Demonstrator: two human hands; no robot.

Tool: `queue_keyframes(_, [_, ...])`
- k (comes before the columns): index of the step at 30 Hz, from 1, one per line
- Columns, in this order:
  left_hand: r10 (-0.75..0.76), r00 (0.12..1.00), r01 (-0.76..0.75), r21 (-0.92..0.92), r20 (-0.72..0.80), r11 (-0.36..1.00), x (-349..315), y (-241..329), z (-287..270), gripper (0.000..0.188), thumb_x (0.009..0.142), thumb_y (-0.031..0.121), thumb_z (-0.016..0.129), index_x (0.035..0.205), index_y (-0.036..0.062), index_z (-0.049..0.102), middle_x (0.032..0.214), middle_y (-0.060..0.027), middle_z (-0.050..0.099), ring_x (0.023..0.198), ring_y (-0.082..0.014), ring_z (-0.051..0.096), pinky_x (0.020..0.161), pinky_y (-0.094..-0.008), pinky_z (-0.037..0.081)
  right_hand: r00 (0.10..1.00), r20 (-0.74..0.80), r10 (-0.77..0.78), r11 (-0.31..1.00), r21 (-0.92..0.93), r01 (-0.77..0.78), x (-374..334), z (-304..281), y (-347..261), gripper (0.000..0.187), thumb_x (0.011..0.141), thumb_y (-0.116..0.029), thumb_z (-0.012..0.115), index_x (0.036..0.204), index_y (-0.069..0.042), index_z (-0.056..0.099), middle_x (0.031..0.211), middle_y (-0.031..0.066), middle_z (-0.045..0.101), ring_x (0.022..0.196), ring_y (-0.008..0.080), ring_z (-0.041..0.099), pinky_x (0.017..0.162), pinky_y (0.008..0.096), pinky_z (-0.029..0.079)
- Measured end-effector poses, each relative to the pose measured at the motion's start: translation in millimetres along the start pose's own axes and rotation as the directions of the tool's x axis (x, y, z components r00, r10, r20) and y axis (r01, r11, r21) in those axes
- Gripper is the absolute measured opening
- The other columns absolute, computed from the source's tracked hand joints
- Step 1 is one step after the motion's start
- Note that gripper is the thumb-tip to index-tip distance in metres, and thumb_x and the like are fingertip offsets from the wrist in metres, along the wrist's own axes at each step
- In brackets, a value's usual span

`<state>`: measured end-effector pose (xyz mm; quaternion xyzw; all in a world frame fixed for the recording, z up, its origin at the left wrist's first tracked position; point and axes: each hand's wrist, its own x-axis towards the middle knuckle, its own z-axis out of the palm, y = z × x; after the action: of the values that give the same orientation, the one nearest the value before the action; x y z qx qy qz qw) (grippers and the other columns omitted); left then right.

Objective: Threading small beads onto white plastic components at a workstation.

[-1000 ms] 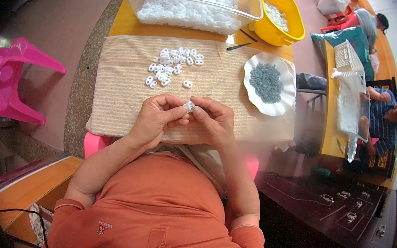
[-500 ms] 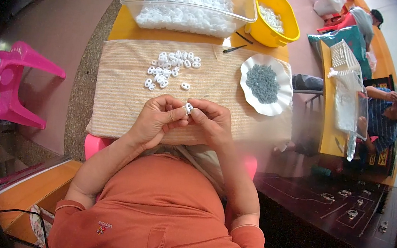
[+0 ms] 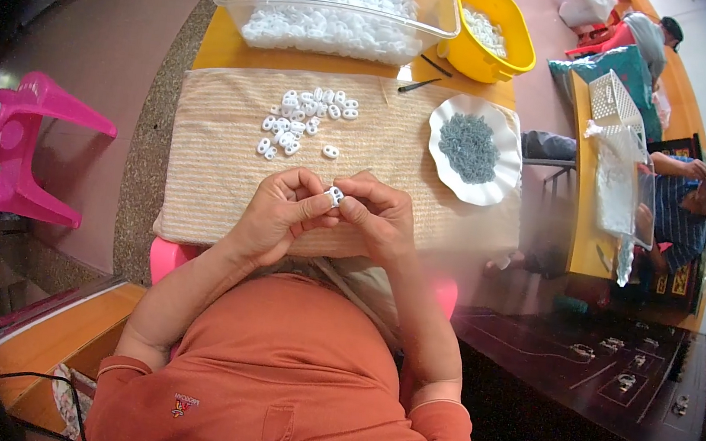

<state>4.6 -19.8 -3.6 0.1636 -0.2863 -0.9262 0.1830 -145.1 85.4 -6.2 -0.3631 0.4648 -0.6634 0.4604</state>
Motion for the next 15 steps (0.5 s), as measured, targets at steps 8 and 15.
queue_keyframes(8, [0.045, 0.999, -0.044, 0.073, -0.001, 0.996, -5.3, 1.5, 8.0, 0.009, 0.087, 0.004, 0.066, 0.088, -0.0011, 0.059, 0.086, -0.0085, 0.066, 0.077, -0.0121, 0.064, 0.072, -0.0228, 0.055, 0.999, 0.028, -0.026, 1.000, 0.017, 0.025, -2.5, -2.0, 0.5, 0.019, 0.086, 0.002, 0.064, 0.105, 0.004, 0.066, 0.098, 0.0092, 0.063, 0.087, 0.0144, 0.061, 0.076, 0.0247, 0.052])
queue_keyframes(15, [0.071, 0.997, -0.073, 0.095, 0.021, 0.993, -2.0, -3.6, 4.1, 0.008, 0.087, 0.006, 0.066, 0.088, 0.0016, 0.059, 0.085, -0.0078, 0.066, 0.076, -0.0138, 0.065, 0.071, -0.0246, 0.056, 0.997, 0.058, -0.045, 0.999, -0.028, 0.046, -0.7, 0.9, -2.6, 0.021, 0.088, -0.004, 0.065, 0.108, 0.003, 0.065, 0.095, 0.0085, 0.061, 0.083, 0.0141, 0.060, 0.071, 0.0249, 0.051])
